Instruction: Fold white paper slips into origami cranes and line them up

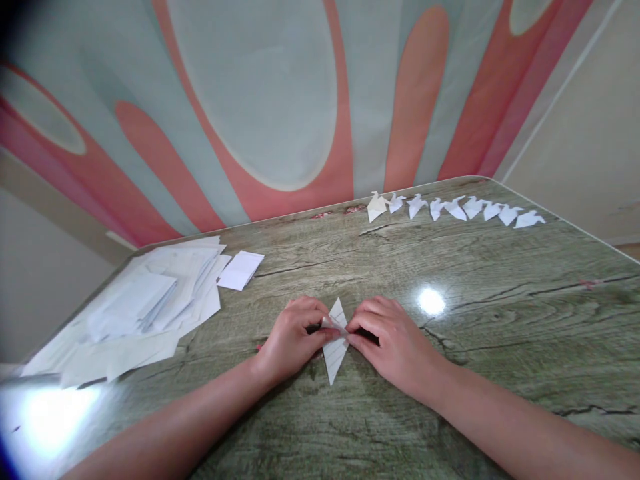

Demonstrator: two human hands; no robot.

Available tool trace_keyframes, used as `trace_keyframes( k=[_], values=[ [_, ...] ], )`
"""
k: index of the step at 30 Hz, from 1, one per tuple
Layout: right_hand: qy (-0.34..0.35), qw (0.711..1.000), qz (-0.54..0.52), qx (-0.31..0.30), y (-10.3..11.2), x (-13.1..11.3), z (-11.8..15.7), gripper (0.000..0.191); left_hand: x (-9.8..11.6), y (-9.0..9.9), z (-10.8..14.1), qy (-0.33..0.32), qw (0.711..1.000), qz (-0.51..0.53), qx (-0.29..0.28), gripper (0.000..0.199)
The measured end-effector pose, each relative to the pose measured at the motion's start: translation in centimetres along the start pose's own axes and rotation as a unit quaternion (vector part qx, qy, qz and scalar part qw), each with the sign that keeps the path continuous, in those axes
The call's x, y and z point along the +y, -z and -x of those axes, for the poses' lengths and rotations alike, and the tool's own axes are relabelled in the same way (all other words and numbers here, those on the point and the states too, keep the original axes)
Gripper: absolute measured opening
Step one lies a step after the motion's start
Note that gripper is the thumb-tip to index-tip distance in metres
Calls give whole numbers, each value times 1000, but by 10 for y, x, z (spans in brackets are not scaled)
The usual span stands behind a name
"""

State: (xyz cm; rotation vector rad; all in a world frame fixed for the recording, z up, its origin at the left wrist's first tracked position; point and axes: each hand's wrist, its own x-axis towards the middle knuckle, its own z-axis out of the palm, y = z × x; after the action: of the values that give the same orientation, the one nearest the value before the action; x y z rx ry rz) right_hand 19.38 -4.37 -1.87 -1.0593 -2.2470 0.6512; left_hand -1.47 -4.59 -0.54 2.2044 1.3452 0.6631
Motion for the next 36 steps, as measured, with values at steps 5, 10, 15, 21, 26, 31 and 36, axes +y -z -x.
trace_keyframes(
  k=[5,10,15,21,26,31,36],
  values=[
    [-69,993,-93,-16,15,-3,-1,19,2,14,0,26,991,115,-57,8],
    [-121,967,-215,-67,22,-13,-3,24,12,18,3,43,969,193,-147,14],
    [-116,949,-273,-108,22,-16,-2,22,17,16,4,28,968,180,-175,14],
    [-129,965,-209,-91,16,-19,0,18,17,12,4,28,980,150,-129,29],
    [-155,957,-235,-77,17,-17,0,27,18,11,5,98,963,220,-117,22],
    [-166,933,-309,-81,20,-12,-1,28,20,17,4,117,946,266,-143,24],
    [-165,925,-329,-94,20,-12,-1,26,21,18,4,116,944,267,-156,28]
  ],
)
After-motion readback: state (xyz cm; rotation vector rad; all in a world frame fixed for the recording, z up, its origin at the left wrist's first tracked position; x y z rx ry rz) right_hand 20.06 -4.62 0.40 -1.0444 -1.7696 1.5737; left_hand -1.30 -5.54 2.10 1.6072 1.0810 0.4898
